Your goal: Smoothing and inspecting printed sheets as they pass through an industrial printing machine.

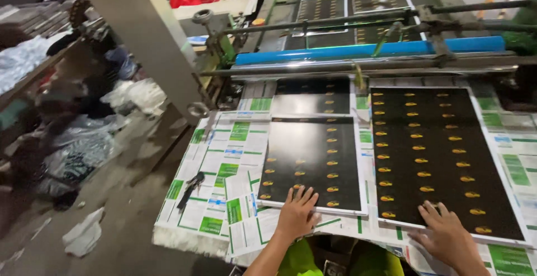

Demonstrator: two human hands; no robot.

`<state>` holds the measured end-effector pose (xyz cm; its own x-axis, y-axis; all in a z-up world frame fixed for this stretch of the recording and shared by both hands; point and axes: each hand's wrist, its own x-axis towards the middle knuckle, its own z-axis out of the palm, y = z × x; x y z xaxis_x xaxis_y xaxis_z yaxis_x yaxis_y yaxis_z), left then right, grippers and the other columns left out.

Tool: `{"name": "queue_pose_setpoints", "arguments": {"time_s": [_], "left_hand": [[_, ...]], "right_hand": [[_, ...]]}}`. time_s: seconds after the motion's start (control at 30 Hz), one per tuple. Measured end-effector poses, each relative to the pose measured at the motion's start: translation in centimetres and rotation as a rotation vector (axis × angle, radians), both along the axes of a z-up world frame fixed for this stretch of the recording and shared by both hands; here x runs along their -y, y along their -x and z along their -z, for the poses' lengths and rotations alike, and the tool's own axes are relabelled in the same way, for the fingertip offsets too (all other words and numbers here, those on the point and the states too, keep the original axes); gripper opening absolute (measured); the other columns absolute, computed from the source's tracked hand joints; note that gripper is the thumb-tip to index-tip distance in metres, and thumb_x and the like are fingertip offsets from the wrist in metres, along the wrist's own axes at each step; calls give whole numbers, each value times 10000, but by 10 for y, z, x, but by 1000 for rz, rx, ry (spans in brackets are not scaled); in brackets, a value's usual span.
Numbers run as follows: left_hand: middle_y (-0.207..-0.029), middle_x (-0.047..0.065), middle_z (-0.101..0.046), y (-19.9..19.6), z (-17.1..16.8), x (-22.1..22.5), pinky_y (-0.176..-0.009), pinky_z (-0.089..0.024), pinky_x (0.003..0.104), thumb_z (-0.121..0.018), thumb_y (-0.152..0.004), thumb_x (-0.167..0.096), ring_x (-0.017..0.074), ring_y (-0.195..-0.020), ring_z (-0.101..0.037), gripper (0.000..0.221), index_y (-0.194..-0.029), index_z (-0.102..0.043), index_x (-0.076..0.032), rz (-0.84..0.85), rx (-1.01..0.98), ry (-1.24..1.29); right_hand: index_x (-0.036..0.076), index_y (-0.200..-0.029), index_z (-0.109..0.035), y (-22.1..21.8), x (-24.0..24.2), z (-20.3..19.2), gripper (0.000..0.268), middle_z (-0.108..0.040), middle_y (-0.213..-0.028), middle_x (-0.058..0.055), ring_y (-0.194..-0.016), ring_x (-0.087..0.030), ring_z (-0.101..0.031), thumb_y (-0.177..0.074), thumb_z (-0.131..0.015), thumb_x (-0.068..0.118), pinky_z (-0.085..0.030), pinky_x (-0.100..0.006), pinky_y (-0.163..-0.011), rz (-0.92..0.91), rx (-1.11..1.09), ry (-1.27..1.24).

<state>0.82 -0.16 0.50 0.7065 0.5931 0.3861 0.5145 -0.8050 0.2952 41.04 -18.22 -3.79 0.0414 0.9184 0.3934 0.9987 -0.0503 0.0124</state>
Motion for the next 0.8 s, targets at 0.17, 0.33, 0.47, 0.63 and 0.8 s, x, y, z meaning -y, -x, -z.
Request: {"name": "queue_pose_setpoints", "arguments": {"time_s": [0.17, 0.33, 0.47, 0.63, 0.8], "left_hand": [[-1429, 131, -626, -2, -2, 8, -1145, -306, 599, -703, -872, -261, 398, -1368, -510, 507, -1332, -652, -54, -54, 83, -57], [-1381, 123, -661, 0, -12, 12, -1136, -334, 575, -660, -912, -259, 376, -1328, -548, 417, -1277, -705, -62, -71, 135, -78], [-1369, 116, -658, 2, -8, 10, -1121, -347, 585, -655, -917, -272, 374, -1327, -542, 419, -1277, -694, -62, -54, 154, -97], [-1360, 112, -679, -2, 6, 6, -1127, -352, 622, -698, -846, -301, 375, -1298, -595, 504, -1295, -685, -72, -60, 140, -55], [-1341, 79, -707, -8, -2, 8, -1141, -378, 544, -684, -898, -309, 347, -1291, -614, 414, -1239, -739, -80, -126, 182, -69]], "right_hand": [[301, -1439, -509, -23, 3, 30, 779, -491, -1582, 119, -1401, -235, -549, -744, -693, 599, -553, -369, -1085, 212, -69, 377], [609, -1398, -500, -32, -13, 1, 441, -430, -1571, 372, -1578, -14, -368, -960, -452, 615, -472, -466, -1272, 418, -135, 726], [525, -1349, -536, -18, -6, -55, 307, -748, -1118, 291, -800, 47, -739, -1070, -417, 476, -593, -145, -829, 515, 223, 533], [431, -1412, -652, 26, 16, -102, 378, -754, -1276, 222, -1299, -37, -747, -1042, -618, 362, -596, -251, -1043, 537, 369, 58], [204, -1319, -668, 32, 12, -27, 484, -652, -1481, 26, -1292, -228, -652, -848, -583, 134, -521, -383, -1000, 105, -10, 45]]}}
